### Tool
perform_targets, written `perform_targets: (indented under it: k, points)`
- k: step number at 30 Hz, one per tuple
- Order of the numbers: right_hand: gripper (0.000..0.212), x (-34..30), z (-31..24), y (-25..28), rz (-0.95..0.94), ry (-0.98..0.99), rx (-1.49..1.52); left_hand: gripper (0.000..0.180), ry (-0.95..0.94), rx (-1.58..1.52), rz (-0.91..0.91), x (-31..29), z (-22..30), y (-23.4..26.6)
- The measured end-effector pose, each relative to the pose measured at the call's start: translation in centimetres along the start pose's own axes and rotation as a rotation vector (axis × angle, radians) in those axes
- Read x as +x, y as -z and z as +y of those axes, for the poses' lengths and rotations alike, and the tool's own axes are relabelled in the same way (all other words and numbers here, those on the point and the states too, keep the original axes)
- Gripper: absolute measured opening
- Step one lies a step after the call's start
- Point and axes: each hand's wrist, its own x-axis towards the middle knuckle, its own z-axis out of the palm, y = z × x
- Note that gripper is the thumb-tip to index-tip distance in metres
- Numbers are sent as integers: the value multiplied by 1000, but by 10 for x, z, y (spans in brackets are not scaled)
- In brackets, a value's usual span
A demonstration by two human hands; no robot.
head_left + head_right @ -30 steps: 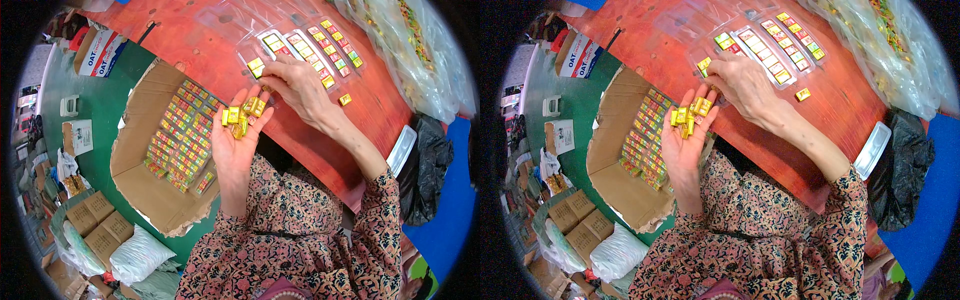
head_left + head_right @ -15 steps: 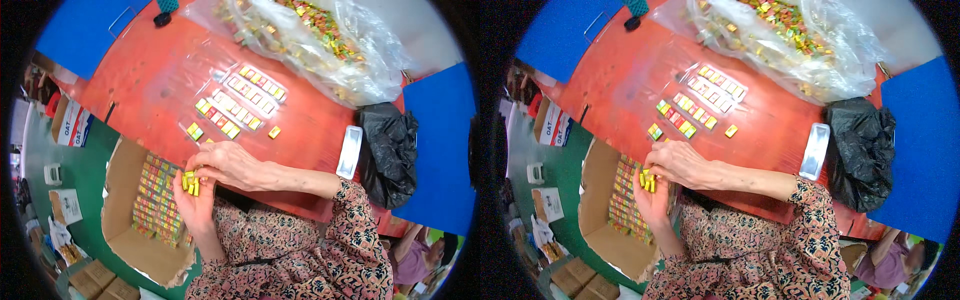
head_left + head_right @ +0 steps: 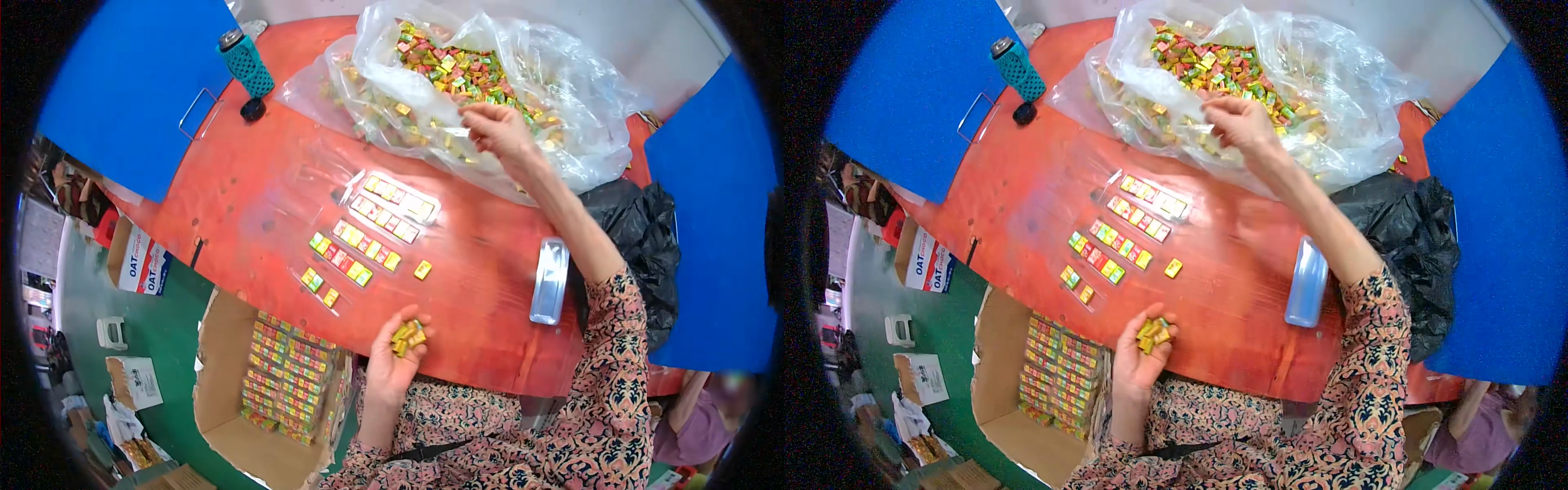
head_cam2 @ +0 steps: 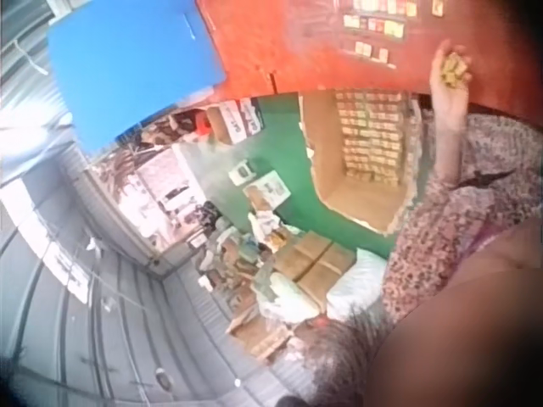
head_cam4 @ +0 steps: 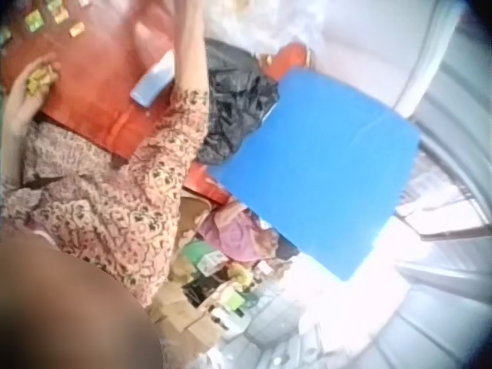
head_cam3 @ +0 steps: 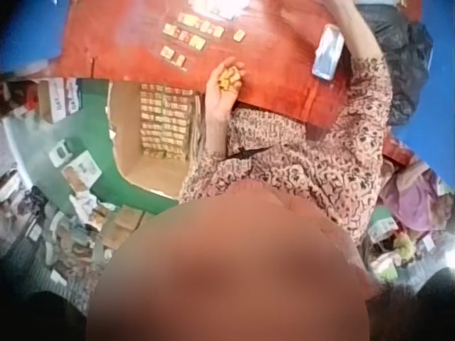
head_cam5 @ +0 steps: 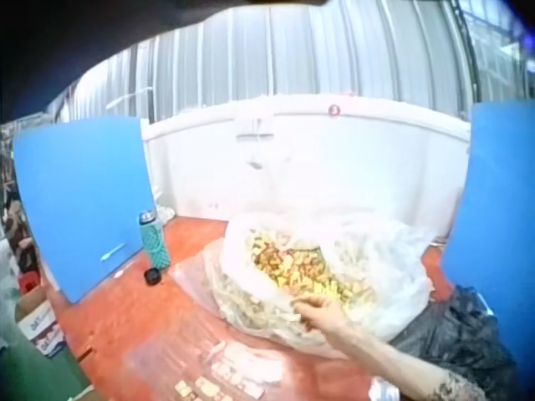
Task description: Arranging and sorting small packaged cube-shaped items into rows on a workspace.
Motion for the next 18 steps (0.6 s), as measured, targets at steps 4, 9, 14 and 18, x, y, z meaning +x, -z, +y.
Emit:
perform_targets:
  k: [4,9,14,18]
  points:
    - [26,60,7,26,138,88,-84,40,-3,82,-67,10,-7,-18]
    - [30,149,22,26,190,446,-736,48,-5,98,-80,19,1,-24]
    - [29,241,46,34,153,704,-1019,46,12,196,18,21,-2,-27]
    - [41,273,42,12,21,517,-1000,42,21,152,11,19,-1,-28]
